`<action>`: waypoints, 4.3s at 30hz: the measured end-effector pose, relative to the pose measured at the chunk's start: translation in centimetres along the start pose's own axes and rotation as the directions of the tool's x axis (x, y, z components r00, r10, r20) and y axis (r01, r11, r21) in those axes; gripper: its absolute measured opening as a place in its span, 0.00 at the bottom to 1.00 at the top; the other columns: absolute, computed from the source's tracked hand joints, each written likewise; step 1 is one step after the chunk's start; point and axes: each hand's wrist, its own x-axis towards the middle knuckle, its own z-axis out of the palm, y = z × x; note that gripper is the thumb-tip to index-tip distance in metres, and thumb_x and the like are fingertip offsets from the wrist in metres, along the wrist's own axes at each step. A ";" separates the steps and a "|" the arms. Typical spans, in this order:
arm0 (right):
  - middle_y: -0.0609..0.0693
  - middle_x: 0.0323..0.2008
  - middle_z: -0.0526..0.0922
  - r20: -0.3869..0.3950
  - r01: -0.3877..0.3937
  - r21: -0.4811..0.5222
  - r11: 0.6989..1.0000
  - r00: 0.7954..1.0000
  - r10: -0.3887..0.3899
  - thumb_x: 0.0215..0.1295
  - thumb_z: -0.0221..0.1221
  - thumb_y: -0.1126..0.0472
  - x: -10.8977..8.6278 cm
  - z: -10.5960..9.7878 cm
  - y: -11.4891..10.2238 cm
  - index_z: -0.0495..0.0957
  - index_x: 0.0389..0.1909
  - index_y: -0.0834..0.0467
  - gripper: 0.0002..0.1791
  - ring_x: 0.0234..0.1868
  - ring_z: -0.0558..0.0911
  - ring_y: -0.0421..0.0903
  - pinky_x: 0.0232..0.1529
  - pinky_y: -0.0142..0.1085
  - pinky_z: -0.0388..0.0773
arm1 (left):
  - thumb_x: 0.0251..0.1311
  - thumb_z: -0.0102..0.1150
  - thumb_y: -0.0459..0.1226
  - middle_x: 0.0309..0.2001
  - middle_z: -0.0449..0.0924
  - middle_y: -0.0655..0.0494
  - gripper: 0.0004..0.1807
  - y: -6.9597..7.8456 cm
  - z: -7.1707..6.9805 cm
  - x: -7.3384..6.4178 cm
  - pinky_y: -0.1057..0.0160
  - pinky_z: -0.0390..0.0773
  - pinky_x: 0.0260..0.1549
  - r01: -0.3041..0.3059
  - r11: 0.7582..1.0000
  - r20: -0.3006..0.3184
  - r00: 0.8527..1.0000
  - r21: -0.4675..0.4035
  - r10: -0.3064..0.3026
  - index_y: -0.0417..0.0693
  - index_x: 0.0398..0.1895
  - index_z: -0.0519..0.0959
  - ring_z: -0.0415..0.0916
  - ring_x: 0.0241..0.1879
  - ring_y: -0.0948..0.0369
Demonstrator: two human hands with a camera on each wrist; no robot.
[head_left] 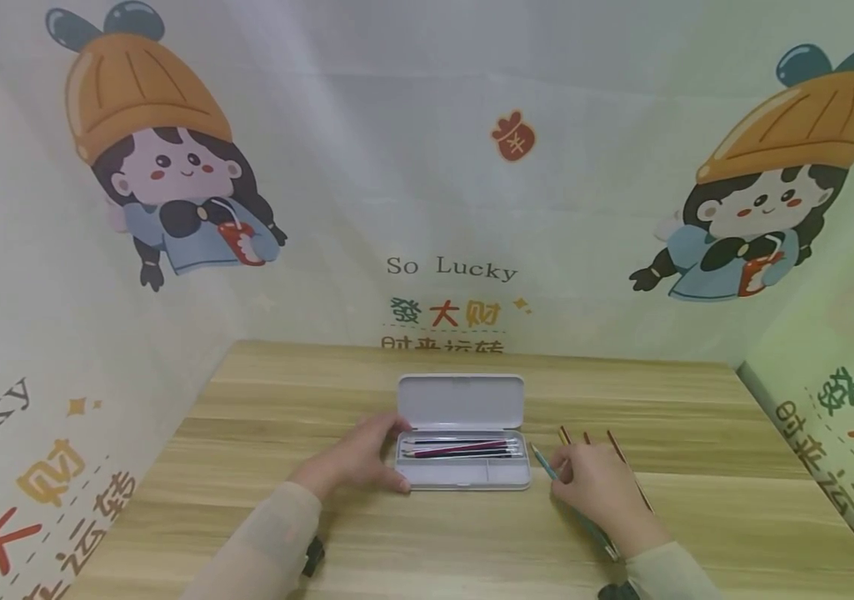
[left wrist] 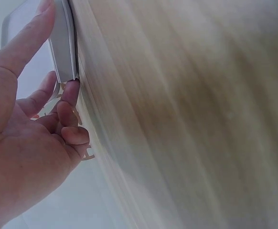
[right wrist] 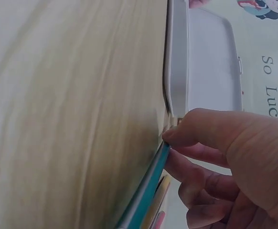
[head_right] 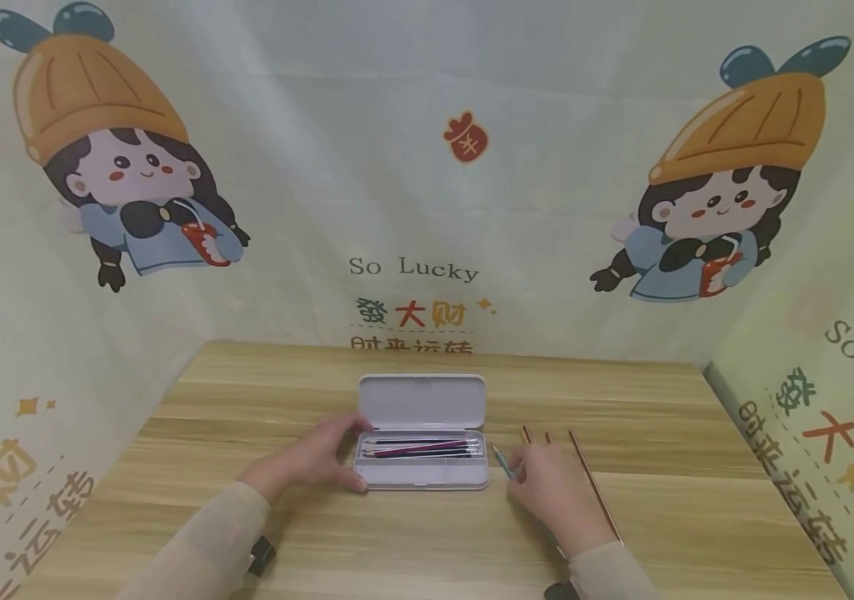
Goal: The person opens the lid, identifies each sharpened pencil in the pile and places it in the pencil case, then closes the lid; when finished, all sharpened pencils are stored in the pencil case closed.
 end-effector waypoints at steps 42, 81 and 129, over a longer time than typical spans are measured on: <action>0.37 0.29 0.86 -0.113 0.218 -0.111 0.970 0.966 -0.231 0.51 0.71 0.60 2.6 0.9 -3.6 0.89 0.33 0.45 0.08 0.31 0.78 0.38 0.24 0.32 0.72 | 0.36 0.87 0.42 0.61 0.78 0.46 0.46 0.1 0.0 0.1 0.43 0.69 0.71 0.005 1.000 0.000 1.000 -0.016 -0.005 0.45 0.63 0.74 0.71 0.64 0.47; 0.42 0.31 0.90 -0.061 0.515 -0.145 0.845 0.847 -0.527 0.53 0.72 0.64 8.4 4.6 -9.7 0.91 0.32 0.48 0.08 0.35 0.86 0.47 0.39 0.44 0.82 | 0.37 0.87 0.43 0.61 0.78 0.44 0.47 0.3 -0.1 0.0 0.42 0.68 0.71 -0.015 1.000 0.003 1.000 0.016 0.015 0.42 0.63 0.74 0.70 0.65 0.45; 0.65 0.67 0.75 -0.146 0.292 0.144 0.945 0.951 -0.272 0.65 0.68 0.62 5.9 -2.6 -2.9 0.73 0.69 0.65 0.32 0.68 0.74 0.65 0.71 0.60 0.70 | 0.35 0.87 0.43 0.62 0.75 0.44 0.47 0.1 0.0 -0.5 0.43 0.69 0.71 0.032 0.999 -0.046 0.998 0.000 -0.032 0.45 0.63 0.74 0.68 0.66 0.46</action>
